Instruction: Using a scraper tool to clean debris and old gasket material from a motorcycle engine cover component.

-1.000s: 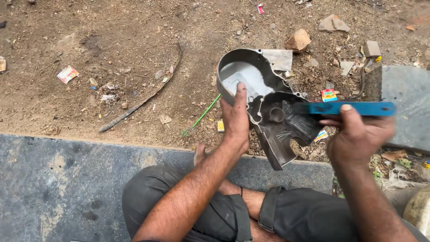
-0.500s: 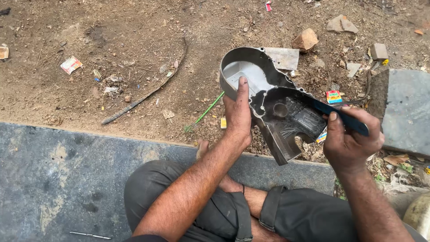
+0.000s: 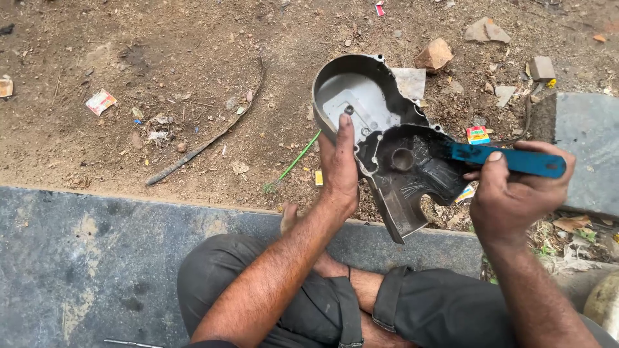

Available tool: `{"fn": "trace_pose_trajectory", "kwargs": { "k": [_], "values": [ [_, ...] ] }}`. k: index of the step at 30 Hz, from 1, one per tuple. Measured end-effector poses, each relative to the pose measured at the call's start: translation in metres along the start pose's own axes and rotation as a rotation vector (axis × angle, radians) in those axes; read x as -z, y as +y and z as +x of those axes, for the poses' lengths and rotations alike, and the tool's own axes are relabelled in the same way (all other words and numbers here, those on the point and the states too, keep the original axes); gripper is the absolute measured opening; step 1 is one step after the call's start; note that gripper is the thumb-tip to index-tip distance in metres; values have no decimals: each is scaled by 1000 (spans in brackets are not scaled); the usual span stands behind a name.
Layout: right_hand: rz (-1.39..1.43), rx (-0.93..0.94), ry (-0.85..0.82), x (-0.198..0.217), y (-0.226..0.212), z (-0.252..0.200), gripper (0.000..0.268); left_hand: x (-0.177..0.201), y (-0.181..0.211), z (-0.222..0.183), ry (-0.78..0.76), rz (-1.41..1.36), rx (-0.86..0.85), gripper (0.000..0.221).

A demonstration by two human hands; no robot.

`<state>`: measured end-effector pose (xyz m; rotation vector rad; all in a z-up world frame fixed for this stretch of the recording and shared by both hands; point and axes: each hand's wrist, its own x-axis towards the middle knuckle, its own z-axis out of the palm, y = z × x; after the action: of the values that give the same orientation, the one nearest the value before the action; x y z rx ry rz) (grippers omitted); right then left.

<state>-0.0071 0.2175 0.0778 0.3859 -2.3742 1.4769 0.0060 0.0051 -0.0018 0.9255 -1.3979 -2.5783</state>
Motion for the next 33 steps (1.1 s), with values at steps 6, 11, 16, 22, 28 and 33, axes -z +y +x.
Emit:
{"fn": "trace_pose_trajectory", "kwargs": {
  "k": [6,11,16,22,28,33],
  "values": [
    [293,-242,49,3,14,-1,23,-3,-11,-6,-63,17,-97,116],
    [157,-135,44,9,21,-5,23,-3,-18,-5,-37,1,-171,114],
    [210,-166,102,-6,11,-1,26,-5,-9,-16,-85,-15,-256,116],
    [220,-201,110,5,16,-2,22,-9,-17,-19,-85,-32,-213,115],
    [224,-149,99,-8,14,-8,23,-5,-10,-16,-63,-76,-291,113],
    [233,-77,53,7,17,-4,22,-9,-5,-18,-103,-32,-314,115]
  ]
}}
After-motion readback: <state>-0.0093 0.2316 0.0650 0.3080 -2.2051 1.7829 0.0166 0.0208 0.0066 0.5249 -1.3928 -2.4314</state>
